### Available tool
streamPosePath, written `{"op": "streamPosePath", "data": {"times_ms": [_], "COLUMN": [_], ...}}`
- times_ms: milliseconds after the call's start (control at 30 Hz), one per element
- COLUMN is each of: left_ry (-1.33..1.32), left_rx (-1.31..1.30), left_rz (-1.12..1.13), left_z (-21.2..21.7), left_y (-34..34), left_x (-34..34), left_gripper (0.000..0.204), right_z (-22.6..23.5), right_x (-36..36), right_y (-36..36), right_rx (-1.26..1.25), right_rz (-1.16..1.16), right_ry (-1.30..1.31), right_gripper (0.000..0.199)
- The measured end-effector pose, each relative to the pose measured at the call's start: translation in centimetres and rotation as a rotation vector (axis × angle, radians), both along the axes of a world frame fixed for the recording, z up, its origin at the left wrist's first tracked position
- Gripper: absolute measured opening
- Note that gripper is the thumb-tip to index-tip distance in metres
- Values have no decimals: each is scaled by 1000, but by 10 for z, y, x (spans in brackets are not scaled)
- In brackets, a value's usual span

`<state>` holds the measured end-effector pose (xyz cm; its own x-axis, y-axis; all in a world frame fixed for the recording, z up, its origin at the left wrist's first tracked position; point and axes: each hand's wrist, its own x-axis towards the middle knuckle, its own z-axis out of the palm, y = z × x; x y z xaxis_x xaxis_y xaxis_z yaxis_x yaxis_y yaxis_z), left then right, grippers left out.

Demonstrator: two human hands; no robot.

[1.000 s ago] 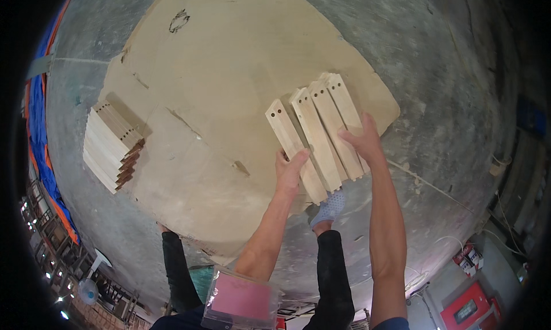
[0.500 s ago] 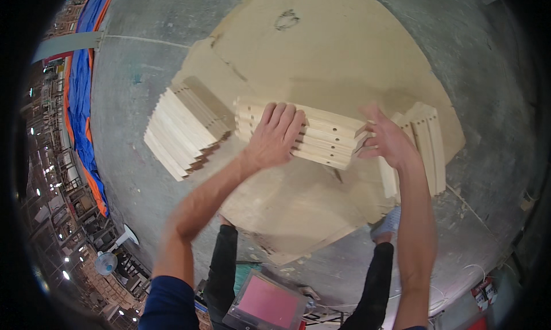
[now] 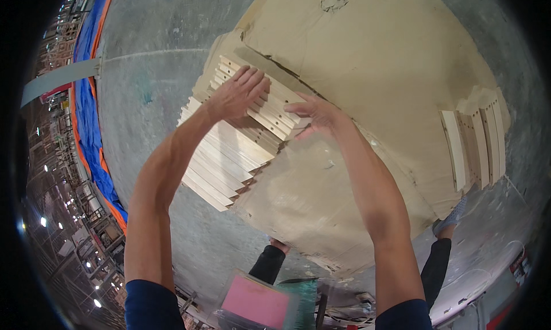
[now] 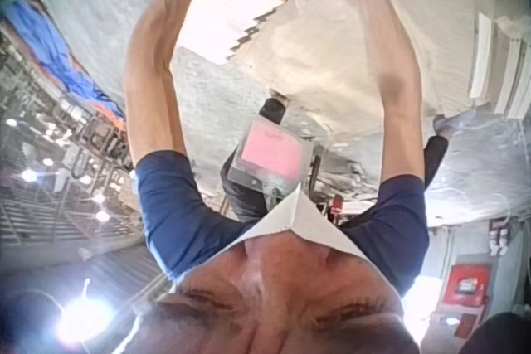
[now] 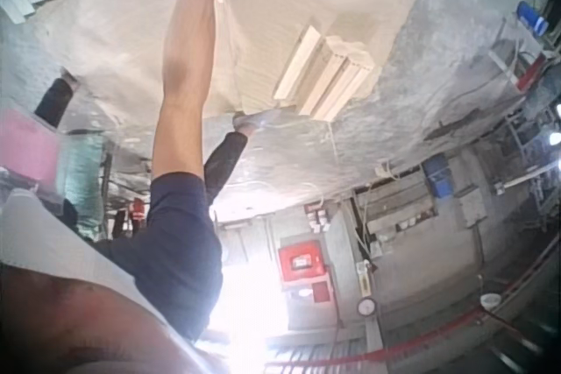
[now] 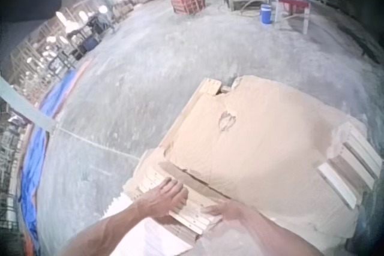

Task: The person picks up small wooden planks from a workbench and stacks them in neat piles on a large cardboard sheet on the floor. The person repeatedly picks up planks, aligns them, and places them into growing stacks.

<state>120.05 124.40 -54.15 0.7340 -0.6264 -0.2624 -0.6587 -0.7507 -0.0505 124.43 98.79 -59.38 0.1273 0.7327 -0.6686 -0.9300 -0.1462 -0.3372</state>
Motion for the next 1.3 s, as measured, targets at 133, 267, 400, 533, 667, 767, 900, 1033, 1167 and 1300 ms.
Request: {"op": "streamPosePath", "data": {"times_ms": [133, 267, 400, 533, 667, 767, 900, 1033, 1167, 1300], "left_ry": [106, 28, -157, -123, -36, 236, 292, 181, 420, 445], "left_rx": [-3, 2, -56, -65, -40, -119, -184, -80, -47, -323], "left_rz": [-18, -100, -124, -14, -42, 24, 442, 963, 1057, 1280], "left_z": [-8, -19, -25, -24, -9, 5, 7, -17, -20, -24], "left_y": [12, 22, 46, 48, 57, 30, 62, 110, 112, 111], "left_x": [13, 13, 12, 23, 29, 48, 41, 23, 28, 33], "left_gripper": [96, 75, 62, 60, 63, 67, 75, 72, 69, 71], "right_z": [-10, -21, -17, -26, -29, -39, -13, 4, -1, -11], "right_x": [-3, -26, -23, -13, -23, -27, -66, -85, -93, -96], "right_y": [15, 28, 40, 41, 53, 28, 38, 48, 44, 40], "right_rx": [-11, -162, 0, 106, 20, -103, -94, -102, -365, -279], "right_rz": [67, -23, -99, -364, -435, -356, -131, 91, 318, 262], "right_ry": [-125, -71, 40, 219, 174, -121, -638, -981, -1174, -1065], "right_gripper": [109, 103, 99, 94, 78, 72, 62, 66, 75, 80]}}
